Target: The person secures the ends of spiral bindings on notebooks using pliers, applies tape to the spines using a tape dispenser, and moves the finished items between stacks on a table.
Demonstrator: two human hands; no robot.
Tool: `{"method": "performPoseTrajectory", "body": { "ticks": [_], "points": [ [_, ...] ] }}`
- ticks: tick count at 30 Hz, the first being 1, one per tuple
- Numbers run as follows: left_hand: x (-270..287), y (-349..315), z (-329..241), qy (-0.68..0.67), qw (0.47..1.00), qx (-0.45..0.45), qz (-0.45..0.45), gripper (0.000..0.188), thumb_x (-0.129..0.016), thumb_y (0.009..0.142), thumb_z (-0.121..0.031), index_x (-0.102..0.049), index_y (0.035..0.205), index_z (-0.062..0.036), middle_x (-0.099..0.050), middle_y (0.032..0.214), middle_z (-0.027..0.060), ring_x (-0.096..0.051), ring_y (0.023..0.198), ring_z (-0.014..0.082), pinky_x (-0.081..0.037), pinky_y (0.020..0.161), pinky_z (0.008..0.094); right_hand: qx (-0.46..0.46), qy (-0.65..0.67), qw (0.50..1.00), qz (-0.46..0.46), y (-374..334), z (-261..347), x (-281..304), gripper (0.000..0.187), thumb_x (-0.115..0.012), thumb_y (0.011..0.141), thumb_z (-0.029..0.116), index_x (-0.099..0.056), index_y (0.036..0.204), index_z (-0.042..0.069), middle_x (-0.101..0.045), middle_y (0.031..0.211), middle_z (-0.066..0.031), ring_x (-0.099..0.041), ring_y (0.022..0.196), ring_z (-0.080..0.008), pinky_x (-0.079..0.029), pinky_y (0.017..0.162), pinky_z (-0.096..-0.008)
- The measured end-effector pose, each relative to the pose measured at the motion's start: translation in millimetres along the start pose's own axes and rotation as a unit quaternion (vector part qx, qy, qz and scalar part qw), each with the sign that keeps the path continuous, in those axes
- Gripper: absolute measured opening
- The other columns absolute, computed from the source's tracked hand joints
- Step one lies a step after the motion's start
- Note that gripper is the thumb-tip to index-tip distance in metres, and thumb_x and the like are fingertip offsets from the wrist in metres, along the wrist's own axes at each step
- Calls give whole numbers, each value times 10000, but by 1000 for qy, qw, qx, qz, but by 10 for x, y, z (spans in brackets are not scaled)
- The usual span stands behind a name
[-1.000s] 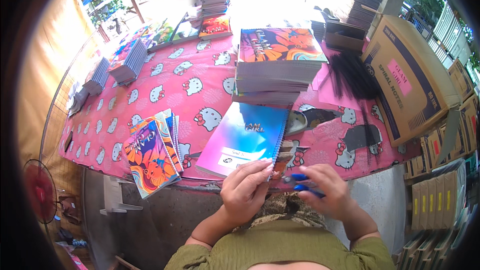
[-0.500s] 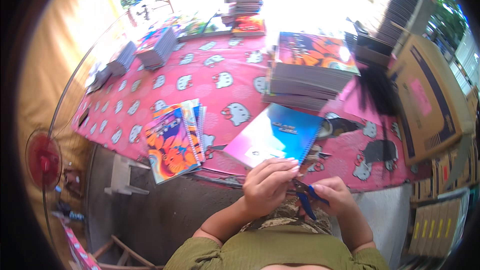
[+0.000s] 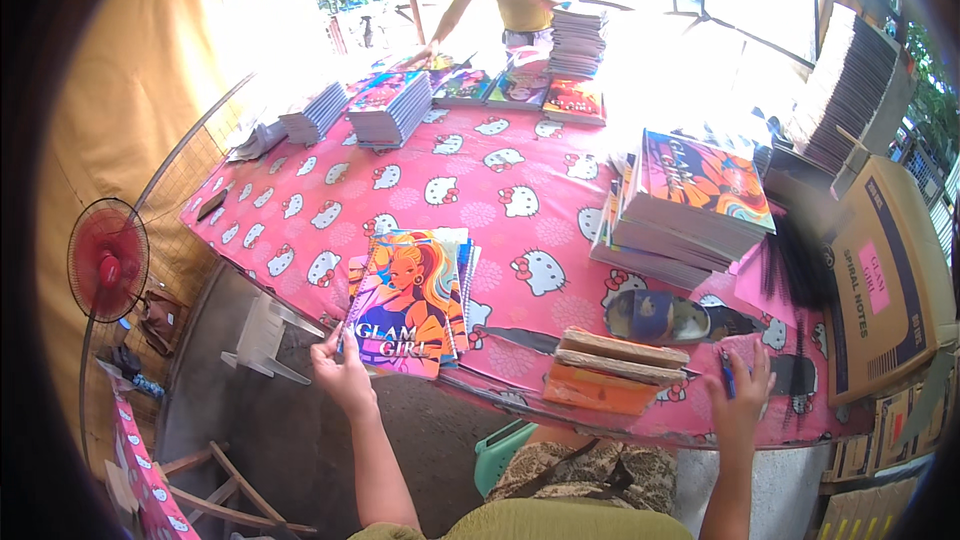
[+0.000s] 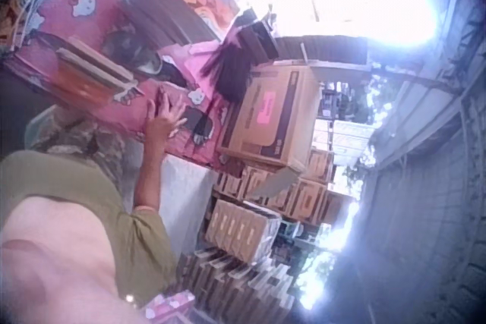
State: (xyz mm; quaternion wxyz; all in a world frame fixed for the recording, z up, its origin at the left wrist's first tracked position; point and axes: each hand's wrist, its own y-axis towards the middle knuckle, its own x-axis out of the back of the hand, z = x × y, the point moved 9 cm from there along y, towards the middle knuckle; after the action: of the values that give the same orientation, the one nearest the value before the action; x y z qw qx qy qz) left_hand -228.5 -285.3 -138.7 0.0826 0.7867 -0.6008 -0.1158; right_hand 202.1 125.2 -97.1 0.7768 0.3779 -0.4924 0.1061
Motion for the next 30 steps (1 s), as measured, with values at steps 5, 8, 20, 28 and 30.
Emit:
{"method": "performPoseTrajectory", "body": {
  "ticks": [5,8,20,28,30],
  "points": [
    [-170,337,214,70,988,53,129,307,-686,858,-115,-463,1042,-9,-536,1229,197,-509,1108,212,-416,957,376,199,30,973,113,339,1879,182,612,-716,765,387,-539,1279,105,-488,1329,-151,-443,1250,-327,-273,1044,-549],
    [-525,599,341,173,944,46,277,627,-719,841,-220,-365,1295,28,-482,1309,207,-485,1169,239,-400,984,371,189,56,964,177,465,1896,-349,589,-718,726,228,-538,1275,110,-563,1181,-100,-533,1092,-277,-352,953,-494],
    [-1059,465,568,-56,791,385,471,416,-597,905,-196,-478,1262,-18,-629,1133,130,-645,982,229,-540,863,392,160,348,903,194,534,2779,-568,835,-741,779,453,-380,1357,-29,-406,1351,-220,-413,1264,-345,-358,1029,-478],
    [-1406,350,451,57,720,478,499,413,-707,834,-232,-562,1159,-22,-682,1012,154,-695,869,262,-583,800,451,-171,574,642,479,579,3385,-2198,611,-710,839,433,-514,1184,-32,-616,1042,-129,-633,905,-179,-542,732,-341],
    [-1512,132,325,-35,682,542,490,387,-702,826,-203,-569,1143,-25,-686,995,146,-699,849,251,-592,779,428,-227,658,540,474,570,3380,-2122,568,-735,810,444,-555,1114,0,-619,994,-123,-638,870,-182,-555,671,-357]
  ]
}}
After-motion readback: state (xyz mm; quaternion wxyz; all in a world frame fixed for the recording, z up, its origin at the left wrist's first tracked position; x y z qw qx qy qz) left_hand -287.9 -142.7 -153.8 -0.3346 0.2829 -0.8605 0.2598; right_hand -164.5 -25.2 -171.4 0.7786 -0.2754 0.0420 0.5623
